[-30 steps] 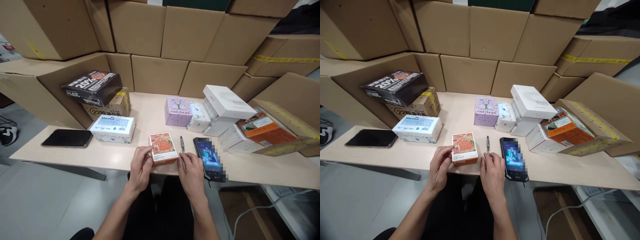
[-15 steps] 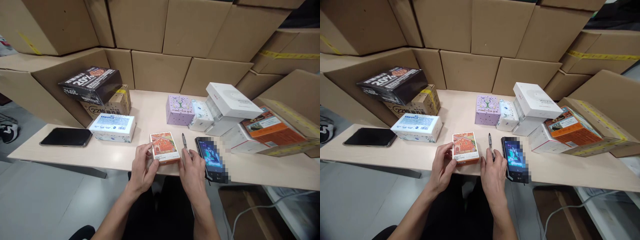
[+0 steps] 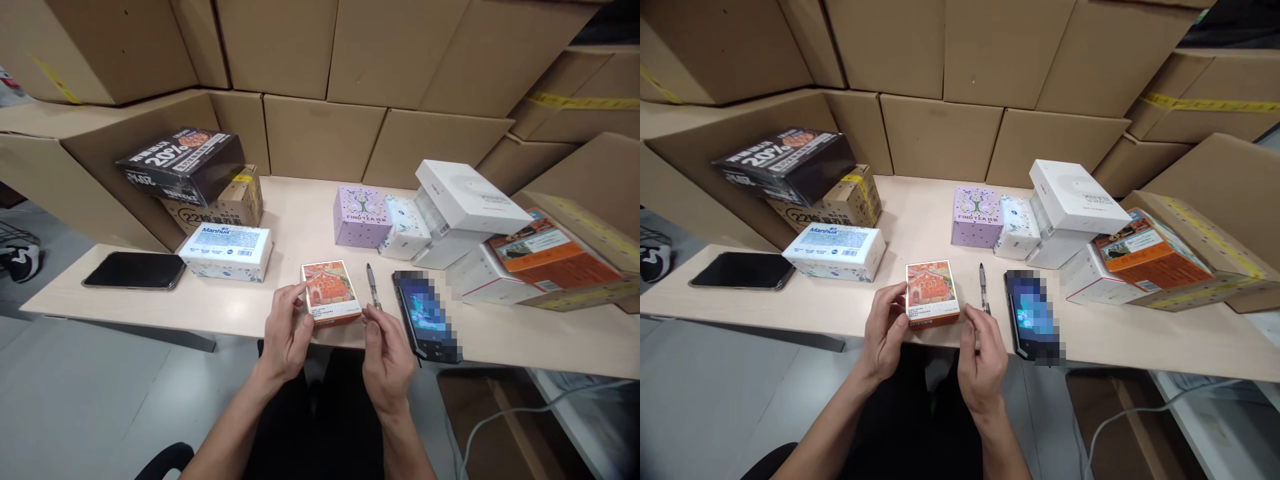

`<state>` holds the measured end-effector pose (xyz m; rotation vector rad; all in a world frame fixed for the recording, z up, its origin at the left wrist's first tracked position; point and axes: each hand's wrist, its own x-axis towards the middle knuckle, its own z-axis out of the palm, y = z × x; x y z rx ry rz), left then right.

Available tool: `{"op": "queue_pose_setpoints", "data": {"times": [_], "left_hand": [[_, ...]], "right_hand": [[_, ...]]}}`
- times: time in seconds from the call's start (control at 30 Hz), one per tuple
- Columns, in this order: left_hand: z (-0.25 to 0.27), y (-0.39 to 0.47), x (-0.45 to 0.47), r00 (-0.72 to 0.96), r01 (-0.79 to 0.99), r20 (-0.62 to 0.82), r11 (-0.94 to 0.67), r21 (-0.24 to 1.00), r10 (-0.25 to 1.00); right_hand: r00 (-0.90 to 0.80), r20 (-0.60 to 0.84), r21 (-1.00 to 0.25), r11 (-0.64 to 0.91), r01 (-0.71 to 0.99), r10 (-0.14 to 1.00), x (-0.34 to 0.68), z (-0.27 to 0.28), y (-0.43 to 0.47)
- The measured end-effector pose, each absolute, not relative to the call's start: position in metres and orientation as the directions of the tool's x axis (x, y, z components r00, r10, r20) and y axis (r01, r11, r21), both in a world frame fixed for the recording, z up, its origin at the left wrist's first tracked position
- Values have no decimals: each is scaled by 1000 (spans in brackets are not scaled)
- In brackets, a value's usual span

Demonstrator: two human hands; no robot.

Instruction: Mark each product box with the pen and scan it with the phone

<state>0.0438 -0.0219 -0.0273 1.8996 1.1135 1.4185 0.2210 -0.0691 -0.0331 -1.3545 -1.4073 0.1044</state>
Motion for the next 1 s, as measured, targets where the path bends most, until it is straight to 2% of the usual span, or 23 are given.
{"op": "queue_pose_setpoints", "data": {"times": [0.37,0.5,0.57,0.73,0.8,0.87,0.93,1.0], "left_hand": [[-29,-22,46,81,274,514,-515,812,854],[-27,-20,44,-14,151,346,-340,928,938],[-24,-16,42,-44,149,245,-236,960,969],[-13,-5,38,98,230,44,-65,971,994],[-11,-2,38,138,201,6,-34,979,990],[-11,-1,40,96,105,22,-32,994,995],[-13,-3,41,-42,14,98,-98,995,994],[-15,-5,42,-197,4,214,-217,976,957]], "right_hand": [[203,611,-692,392,607,765,215,-35,-66],[179,626,-647,378,662,759,214,-38,-67],[164,642,-597,354,720,749,208,-40,-68],[133,640,-447,225,866,757,184,-41,-66],[155,639,-419,172,892,753,178,-40,-64],[193,629,-458,159,874,753,178,-37,-62],[235,586,-574,193,796,775,182,-34,-62],[261,519,-714,244,657,814,188,-30,-62]]}}
